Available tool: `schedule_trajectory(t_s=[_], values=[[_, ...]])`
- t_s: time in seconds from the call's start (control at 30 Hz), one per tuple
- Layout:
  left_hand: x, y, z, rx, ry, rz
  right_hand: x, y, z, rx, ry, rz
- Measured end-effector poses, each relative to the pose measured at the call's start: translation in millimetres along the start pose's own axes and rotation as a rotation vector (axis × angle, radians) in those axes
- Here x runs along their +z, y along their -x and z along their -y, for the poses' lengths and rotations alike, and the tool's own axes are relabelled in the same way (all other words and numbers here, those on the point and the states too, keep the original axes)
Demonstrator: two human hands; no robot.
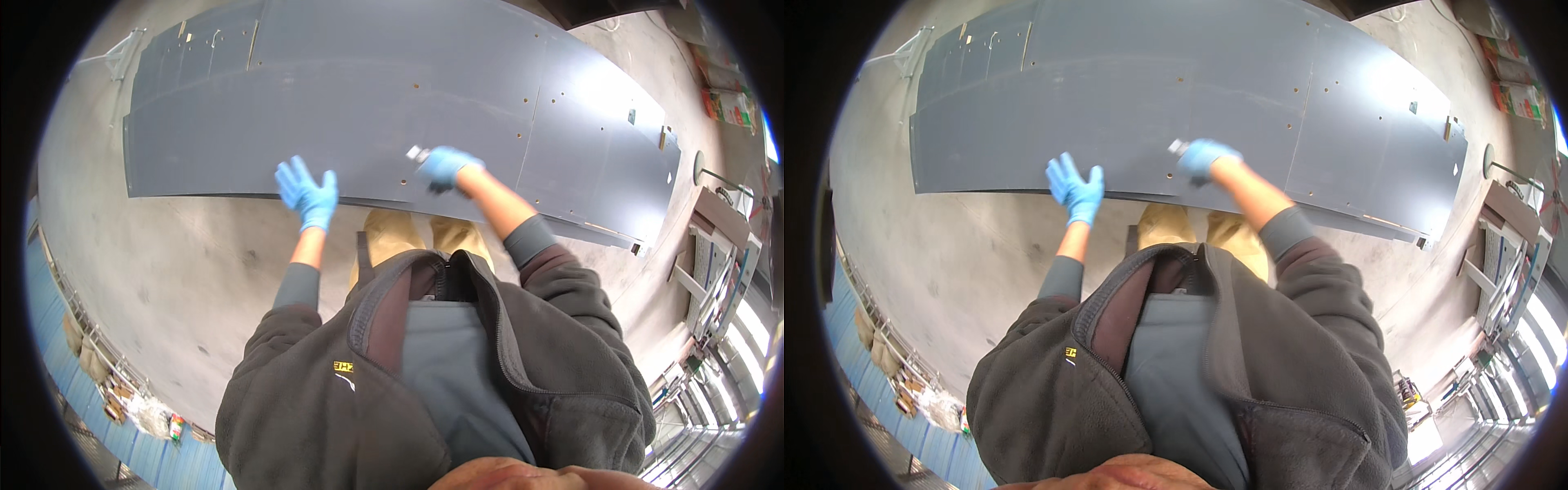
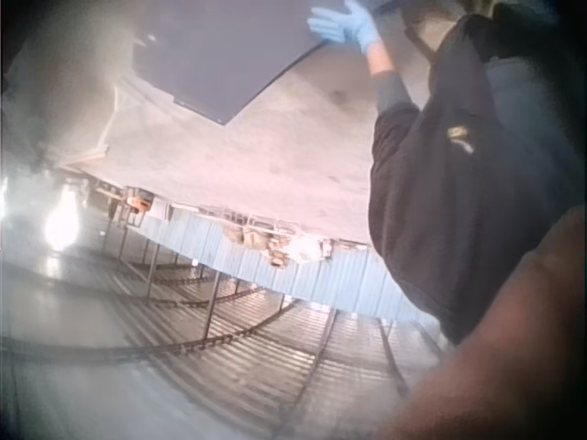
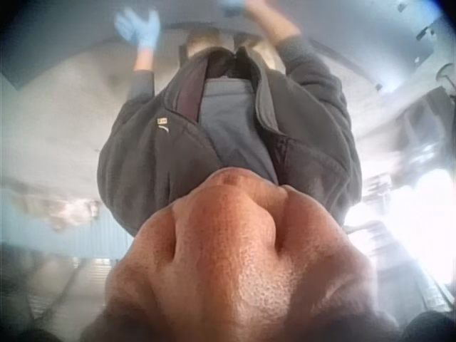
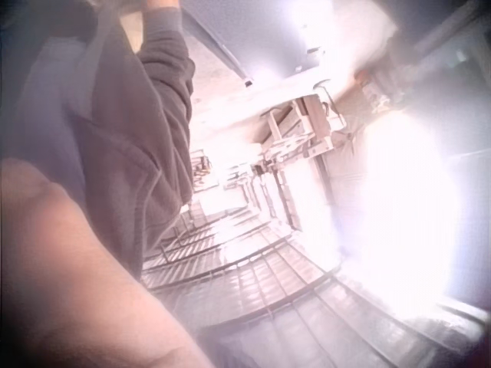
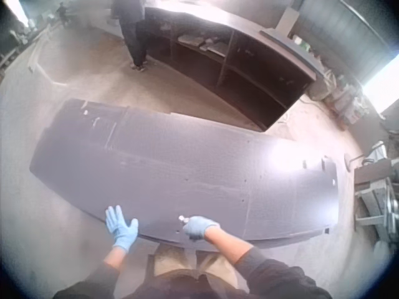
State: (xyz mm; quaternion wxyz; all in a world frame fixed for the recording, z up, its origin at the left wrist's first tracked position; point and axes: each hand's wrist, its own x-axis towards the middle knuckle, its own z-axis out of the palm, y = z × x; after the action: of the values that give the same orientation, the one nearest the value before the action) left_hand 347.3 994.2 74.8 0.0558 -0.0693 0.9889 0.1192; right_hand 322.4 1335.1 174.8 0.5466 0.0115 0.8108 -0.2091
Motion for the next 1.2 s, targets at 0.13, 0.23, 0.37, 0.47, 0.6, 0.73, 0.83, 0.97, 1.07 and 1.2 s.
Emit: schedule_trajectory(t_s=[0.13,0.23,0.37,0.47,0.6,0.73,0.83,0.97,1.07,1.2], values=[[-26,-31,79,-0.082,-0.107,0.216,71,5,94,-0.321,0.11,0.18],[-30,-45,96,-0.058,-0.115,0.302,41,2,98,-0.444,0.414,0.181],[-31,-51,96,-0.082,-0.124,0.353,-60,-14,62,0.279,-0.157,-0.242],[-35,-49,95,-0.088,-0.12,0.369,-67,-28,56,0.288,-0.122,-0.377],[-37,-44,96,-0.053,-0.088,0.316,22,-31,79,0.146,0.091,0.308],[-42,-47,128,0.08,-0.068,0.315,78,-19,88,0.297,-0.269,-0.021],[-56,-76,192,0.127,0.205,0.205,85,-26,112,0.27,-0.218,-0.03],[-79,-129,298,-0.355,0.223,-0.057,60,-69,183,0.498,-0.44,-0.158],[-91,-165,365,-0.639,0.34,0.125,-5,-119,231,0.531,-0.654,-0.218],[-90,-190,405,-0.696,0.659,0.228,-88,-174,295,0.519,-0.511,-0.278]])
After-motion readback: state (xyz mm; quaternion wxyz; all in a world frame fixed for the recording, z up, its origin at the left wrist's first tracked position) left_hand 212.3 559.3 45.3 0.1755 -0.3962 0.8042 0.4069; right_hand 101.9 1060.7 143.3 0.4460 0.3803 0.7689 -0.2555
